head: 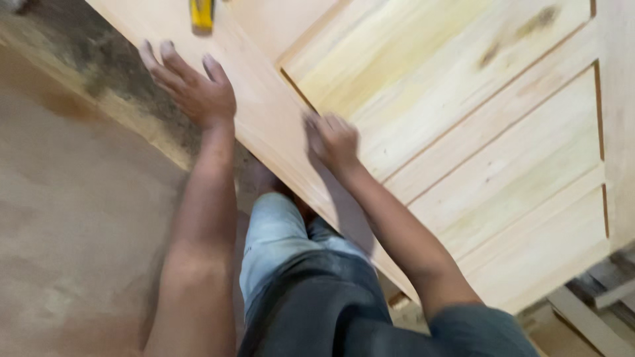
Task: The person works on a wooden paneled cabinet door, using a chisel to trim and clean the recessed panel edges and grooves, running a finger along the cuts to check them, and using a sanding block to smooth the panel surfaces and frame edges.
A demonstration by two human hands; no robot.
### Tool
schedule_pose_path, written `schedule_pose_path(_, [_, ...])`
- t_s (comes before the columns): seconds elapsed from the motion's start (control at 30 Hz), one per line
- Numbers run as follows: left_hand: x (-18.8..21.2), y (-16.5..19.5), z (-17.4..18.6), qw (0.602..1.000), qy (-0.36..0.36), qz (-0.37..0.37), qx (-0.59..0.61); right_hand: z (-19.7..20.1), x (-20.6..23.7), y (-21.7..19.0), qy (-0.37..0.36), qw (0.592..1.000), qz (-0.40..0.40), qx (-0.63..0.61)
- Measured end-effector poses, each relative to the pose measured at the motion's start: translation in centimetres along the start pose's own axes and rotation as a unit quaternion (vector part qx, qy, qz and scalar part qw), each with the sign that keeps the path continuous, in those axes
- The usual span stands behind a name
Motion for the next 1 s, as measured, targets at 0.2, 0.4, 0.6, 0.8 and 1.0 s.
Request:
schedule_pose_path(0.2, [-0.3, 0.5, 0.9, 1.0, 0.004, -0.009, -0.006, 1.1, 0.0, 0.2, -0.011, 0.999, -0.035, -0.034])
schedule_pose_path(0.4, [-0.1, -0.1, -0.3, 1.0, -0.007, 0.002, 0.007, -3.9, -5.1, 0.9, -0.049, 0.993, -0.035, -0.097])
schedule_pose_path(0.6, [0.4, -0.4, -0.8, 1.0, -0.012, -0.002, 0.021, 4.9, 6.7, 1.8, -0.065, 0.993, -0.084, -0.043])
schedule_pose_path(0.8, [-1.3, 0.0, 1.1, 0.997, 0.025, 0.001, -0.077, 7.0, 10.1, 2.6, -0.1, 0.987, -0.129, 0.009])
schedule_pose_path(1.0, [-7.2, 4.7, 2.6, 0.992, -0.007, -0.084, 0.094, 8.8, 6.3, 3.2, -0.087, 0.983, -0.163, 0.007])
Point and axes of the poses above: each hand's wrist, its own x-axis away from the middle knuckle, its own z-axis out of the back of the hand, y = z × x, the point moved 6 cm from there along -x, towards the middle knuckle, and after that the axes turned 14 degrees about -x, right-handed, at the moved point
